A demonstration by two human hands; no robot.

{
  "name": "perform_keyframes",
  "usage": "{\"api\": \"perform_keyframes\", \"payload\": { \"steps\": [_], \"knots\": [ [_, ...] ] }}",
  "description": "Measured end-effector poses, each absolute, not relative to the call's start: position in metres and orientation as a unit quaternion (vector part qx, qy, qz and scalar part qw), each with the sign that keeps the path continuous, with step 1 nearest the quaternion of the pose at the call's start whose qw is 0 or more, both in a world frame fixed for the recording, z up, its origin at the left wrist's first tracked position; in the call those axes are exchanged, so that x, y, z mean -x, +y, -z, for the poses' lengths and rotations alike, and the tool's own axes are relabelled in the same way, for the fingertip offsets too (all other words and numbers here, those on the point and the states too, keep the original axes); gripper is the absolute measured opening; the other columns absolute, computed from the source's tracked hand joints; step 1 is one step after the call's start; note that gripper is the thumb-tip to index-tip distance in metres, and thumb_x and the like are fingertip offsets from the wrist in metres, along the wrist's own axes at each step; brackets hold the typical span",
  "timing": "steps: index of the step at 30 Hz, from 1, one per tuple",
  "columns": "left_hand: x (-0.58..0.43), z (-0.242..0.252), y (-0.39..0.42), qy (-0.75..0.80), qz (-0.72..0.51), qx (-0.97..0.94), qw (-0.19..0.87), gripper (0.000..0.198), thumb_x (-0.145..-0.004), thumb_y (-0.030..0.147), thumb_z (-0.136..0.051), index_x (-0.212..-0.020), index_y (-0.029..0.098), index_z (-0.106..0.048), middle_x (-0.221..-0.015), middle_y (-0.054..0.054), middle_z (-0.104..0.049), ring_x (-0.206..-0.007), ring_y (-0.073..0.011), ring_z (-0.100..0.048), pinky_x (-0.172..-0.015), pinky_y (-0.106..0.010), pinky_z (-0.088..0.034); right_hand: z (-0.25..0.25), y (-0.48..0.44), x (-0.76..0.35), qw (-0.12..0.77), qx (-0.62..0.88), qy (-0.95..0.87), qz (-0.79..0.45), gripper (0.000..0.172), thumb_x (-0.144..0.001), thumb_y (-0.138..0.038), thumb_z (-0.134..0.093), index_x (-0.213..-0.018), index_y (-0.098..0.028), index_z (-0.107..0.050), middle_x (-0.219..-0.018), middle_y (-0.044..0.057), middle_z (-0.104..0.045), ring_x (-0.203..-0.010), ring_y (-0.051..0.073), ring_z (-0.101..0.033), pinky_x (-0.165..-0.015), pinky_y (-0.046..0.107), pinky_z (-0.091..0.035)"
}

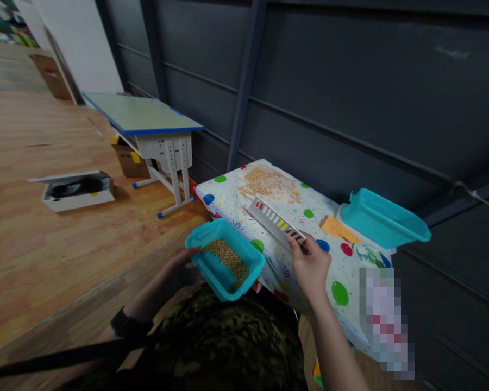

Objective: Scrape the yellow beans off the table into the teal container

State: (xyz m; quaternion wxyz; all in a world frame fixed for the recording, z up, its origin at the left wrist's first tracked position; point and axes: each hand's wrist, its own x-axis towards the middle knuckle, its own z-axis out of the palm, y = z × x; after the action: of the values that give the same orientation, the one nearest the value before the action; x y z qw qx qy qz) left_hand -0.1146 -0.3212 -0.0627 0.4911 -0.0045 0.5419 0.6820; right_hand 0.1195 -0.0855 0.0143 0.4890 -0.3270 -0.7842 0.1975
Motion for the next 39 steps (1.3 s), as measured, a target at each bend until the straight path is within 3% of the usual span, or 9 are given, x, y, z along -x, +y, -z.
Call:
{"api": "perform_keyframes", "payload": {
  "steps": [7,10,16,24,30,34,39],
  "knots": [
    [0.117,0.066,-0.321,0.545,-0.687,-0.001,0.481,0.029,-0.105,0.037,-0.082,-0.124,0.016,-0.076,-0.103,-0.009,-0.082,-0.076,-0.027,-0.085,-0.066,-0.04,-0.076,-0.006,-0.077,-0.109,0.463,0.342,-0.794,-0.195,0.044,-0.102,-0.06,-0.067,-0.1,-0.022,-0.09,-0.076,0.007,-0.087,-0.061,0.026,-0.078,-0.061,0.032,-0.058],
    [0.115,0.061,-0.321,0.542,-0.686,0.008,0.485,0.034,-0.104,0.04,-0.085,-0.125,0.015,-0.077,-0.101,-0.011,-0.084,-0.078,-0.028,-0.085,-0.068,-0.039,-0.076,-0.009,-0.087,-0.114,0.458,0.328,-0.8,-0.208,0.04,-0.103,-0.058,-0.07,-0.099,-0.023,-0.091,-0.079,0.007,-0.088,-0.062,0.025,-0.079,-0.062,0.031,-0.059],
    [0.114,0.053,-0.321,0.54,-0.686,0.005,0.487,0.022,-0.107,0.035,-0.081,-0.118,0.017,-0.077,-0.105,-0.01,-0.084,-0.078,-0.0267,-0.086,-0.068,-0.039,-0.076,-0.014,-0.108,-0.122,0.447,0.294,-0.814,-0.228,0.029,-0.105,-0.048,-0.073,-0.1,-0.027,-0.092,-0.09,0.005,-0.092,-0.072,0.025,-0.086,-0.07,0.031,-0.067],
    [0.119,0.063,-0.321,0.539,-0.683,0.001,0.493,0.036,-0.103,0.04,-0.087,-0.127,0.016,-0.075,-0.101,-0.008,-0.082,-0.077,-0.0269,-0.084,-0.068,-0.041,-0.077,-0.001,-0.097,-0.115,0.486,0.322,-0.793,-0.176,0.035,-0.106,-0.054,-0.072,-0.104,-0.025,-0.091,-0.088,0.007,-0.091,-0.072,0.027,-0.086,-0.068,0.033,-0.066],
    [0.122,0.065,-0.32,0.533,-0.681,0.004,0.502,0.035,-0.105,0.041,-0.084,-0.126,0.015,-0.075,-0.101,-0.009,-0.082,-0.078,-0.027,-0.085,-0.07,-0.041,-0.076,0.004,-0.077,-0.094,0.472,0.344,-0.796,-0.157,0.042,-0.107,-0.056,-0.063,-0.105,-0.023,-0.09,-0.083,0.008,-0.088,-0.068,0.027,-0.082,-0.066,0.033,-0.062],
    [0.124,0.067,-0.321,0.537,-0.69,0.019,0.485,0.026,-0.105,0.038,-0.082,-0.118,0.016,-0.077,-0.103,-0.009,-0.082,-0.079,-0.027,-0.085,-0.069,-0.04,-0.074,0.001,-0.079,-0.087,0.457,0.331,-0.808,-0.169,0.041,-0.107,-0.055,-0.062,-0.103,-0.025,-0.09,-0.082,0.006,-0.088,-0.067,0.025,-0.08,-0.068,0.032,-0.063],
    [0.126,0.071,-0.321,0.534,-0.687,0.012,0.492,0.034,-0.105,0.041,-0.083,-0.129,0.017,-0.077,-0.112,-0.012,-0.084,-0.088,-0.0311,-0.087,-0.076,-0.043,-0.075,-0.005,-0.094,-0.096,0.463,0.303,-0.815,-0.174,0.036,-0.107,-0.052,-0.065,-0.102,-0.025,-0.09,-0.082,0.006,-0.089,-0.065,0.024,-0.08,-0.067,0.031,-0.064]
  ]
}}
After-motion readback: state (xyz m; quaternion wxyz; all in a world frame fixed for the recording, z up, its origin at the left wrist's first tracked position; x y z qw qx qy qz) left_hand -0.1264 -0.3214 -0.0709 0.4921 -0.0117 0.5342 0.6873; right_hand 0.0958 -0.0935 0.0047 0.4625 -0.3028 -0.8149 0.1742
